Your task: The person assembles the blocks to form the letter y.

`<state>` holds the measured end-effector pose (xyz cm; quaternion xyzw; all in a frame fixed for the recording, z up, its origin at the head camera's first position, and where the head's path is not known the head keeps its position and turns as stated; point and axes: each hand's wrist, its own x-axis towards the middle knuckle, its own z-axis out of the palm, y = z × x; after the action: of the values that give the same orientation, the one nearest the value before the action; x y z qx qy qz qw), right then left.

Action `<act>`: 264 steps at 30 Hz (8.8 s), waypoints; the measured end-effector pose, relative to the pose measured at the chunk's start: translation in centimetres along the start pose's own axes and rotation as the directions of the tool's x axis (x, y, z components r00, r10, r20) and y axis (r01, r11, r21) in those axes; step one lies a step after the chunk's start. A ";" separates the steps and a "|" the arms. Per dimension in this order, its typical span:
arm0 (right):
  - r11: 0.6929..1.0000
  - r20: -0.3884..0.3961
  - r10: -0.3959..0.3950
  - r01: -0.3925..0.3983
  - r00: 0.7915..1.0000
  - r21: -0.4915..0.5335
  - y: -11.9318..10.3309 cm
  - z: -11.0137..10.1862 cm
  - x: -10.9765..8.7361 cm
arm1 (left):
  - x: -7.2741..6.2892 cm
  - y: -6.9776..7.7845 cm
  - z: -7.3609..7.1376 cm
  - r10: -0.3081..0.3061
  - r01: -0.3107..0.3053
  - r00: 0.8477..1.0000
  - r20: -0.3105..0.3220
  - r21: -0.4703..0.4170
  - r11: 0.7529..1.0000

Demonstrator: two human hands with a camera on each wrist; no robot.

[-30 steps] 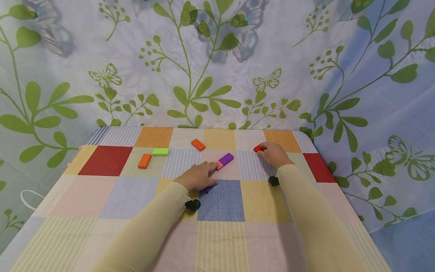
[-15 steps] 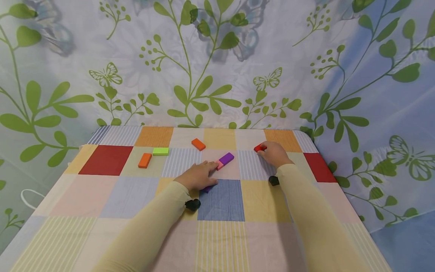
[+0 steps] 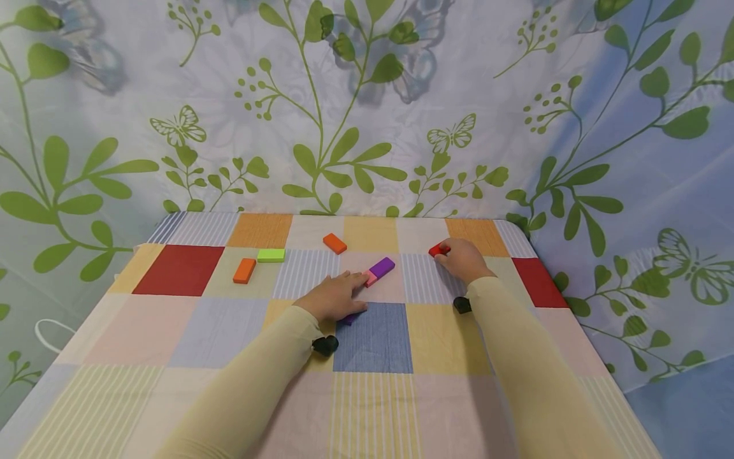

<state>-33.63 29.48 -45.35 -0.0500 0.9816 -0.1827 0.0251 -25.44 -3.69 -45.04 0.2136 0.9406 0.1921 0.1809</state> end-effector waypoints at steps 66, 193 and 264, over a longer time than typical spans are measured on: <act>0.994 0.113 -0.095 0.101 0.989 -0.046 -6.8 2.0 1.0 | -0.2 0.3 -0.3 -0.035 0.036 0.999 0.020 -0.018 0.999; 0.965 0.135 -0.242 0.253 0.961 -0.072 -8.1 2.9 0.2 | -0.2 -0.4 -0.2 0.003 -0.004 0.999 -0.035 -0.022 1.000; 0.922 0.347 -0.321 0.374 0.881 -0.099 -8.8 2.7 -3.5 | -4.8 -4.5 -2.2 0.167 -0.168 0.986 -0.026 -0.070 0.983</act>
<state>-29.15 20.69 -44.57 -0.2568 0.9505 -0.0927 0.1485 -23.80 -10.33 -43.87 0.2834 0.9136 0.2424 0.1622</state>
